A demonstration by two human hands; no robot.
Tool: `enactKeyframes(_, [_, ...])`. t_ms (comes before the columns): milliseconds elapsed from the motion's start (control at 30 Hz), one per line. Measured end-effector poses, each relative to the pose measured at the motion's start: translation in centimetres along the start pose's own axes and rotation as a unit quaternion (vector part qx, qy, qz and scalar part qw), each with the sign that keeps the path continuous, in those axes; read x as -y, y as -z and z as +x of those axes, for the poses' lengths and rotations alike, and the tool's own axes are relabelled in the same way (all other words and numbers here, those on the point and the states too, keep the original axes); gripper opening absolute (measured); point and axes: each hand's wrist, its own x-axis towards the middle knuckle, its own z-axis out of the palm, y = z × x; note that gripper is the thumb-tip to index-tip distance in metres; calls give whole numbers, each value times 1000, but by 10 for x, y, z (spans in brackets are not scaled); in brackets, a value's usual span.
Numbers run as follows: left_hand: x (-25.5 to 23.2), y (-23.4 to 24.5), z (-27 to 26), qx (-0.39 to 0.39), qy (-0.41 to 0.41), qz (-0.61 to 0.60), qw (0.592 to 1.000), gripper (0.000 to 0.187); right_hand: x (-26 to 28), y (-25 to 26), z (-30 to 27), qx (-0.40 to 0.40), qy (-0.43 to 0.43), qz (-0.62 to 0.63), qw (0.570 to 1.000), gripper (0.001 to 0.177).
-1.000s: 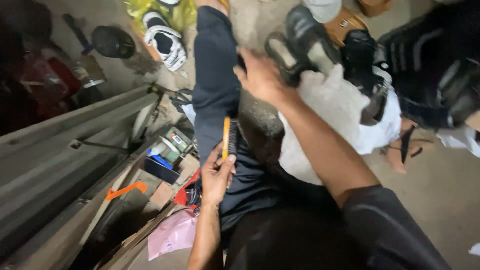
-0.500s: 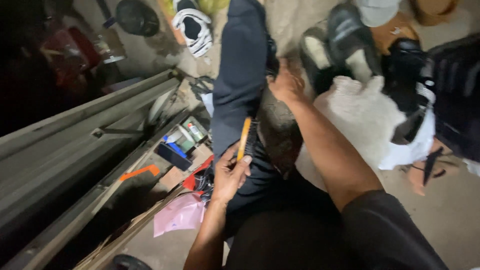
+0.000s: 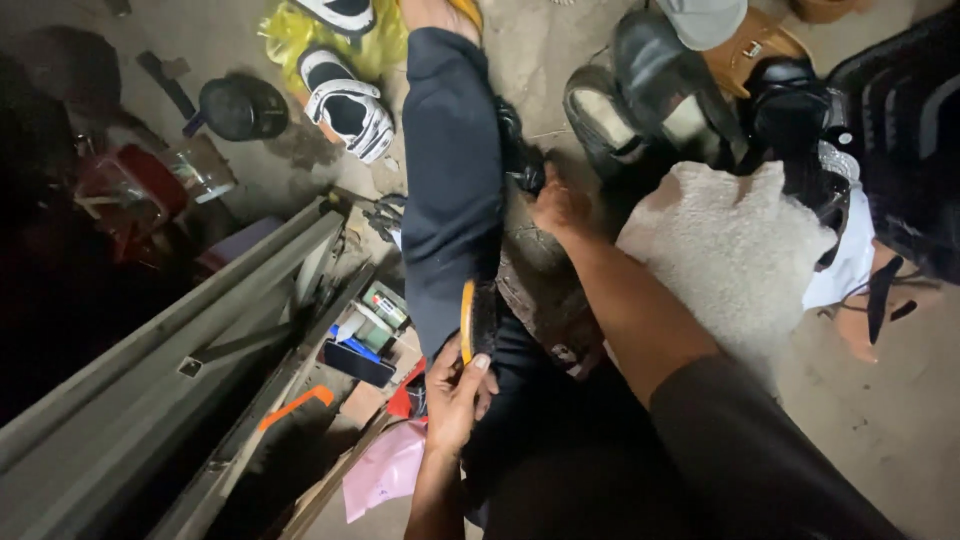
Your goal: The person sits on the floor and cleans a black shoe using a wooden mallet and a brush. They repeatedly strike the shoe with the mallet, then brush the surface, and finally place the shoe aside.
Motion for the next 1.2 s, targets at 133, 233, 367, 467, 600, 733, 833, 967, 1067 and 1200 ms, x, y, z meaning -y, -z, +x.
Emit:
enactKeyframes(133, [1, 1, -2, 12, -15, -7, 1000, 50, 7, 10, -16, 23, -19, 46, 998, 61])
enactKeyframes(233, [0, 0, -3, 10, -10, -18, 1000, 52, 7, 16, -17, 3, -27, 58, 998, 43])
enactKeyframes(367, [0, -5, -3, 11, -26, -21, 999, 42, -18, 18, -28, -59, -53, 40, 996, 34])
enactKeyframes(467, [2, -8, -4, -3, -2, -50, 999, 37, -120, -111, 119, -214, -69, -32, 974, 45])
enactKeyframes(600, [7, -13, -2, 7, -23, -53, 998, 27, -92, -57, 31, -159, -121, 113, 973, 46])
enactKeyframes(733, [9, -17, -6, 8, -48, -48, 998, 24, -65, -15, -41, -105, -112, 206, 966, 44])
enactKeyframes(833, [17, -18, -4, 14, -59, -59, 996, 21, -44, 6, -70, -188, 3, 250, 950, 48])
enactKeyframes(967, [27, -18, -7, 6, -69, -53, 996, 20, -16, 63, -134, -194, 232, 338, 891, 58])
enactKeyframes(1067, [35, -15, -13, -18, -69, -63, 995, 19, -19, 123, -183, -227, 278, 301, 884, 40])
enactKeyframes(1200, [29, -8, -46, -49, 2, -70, 996, 39, -53, 228, -284, -221, 263, 227, 911, 52])
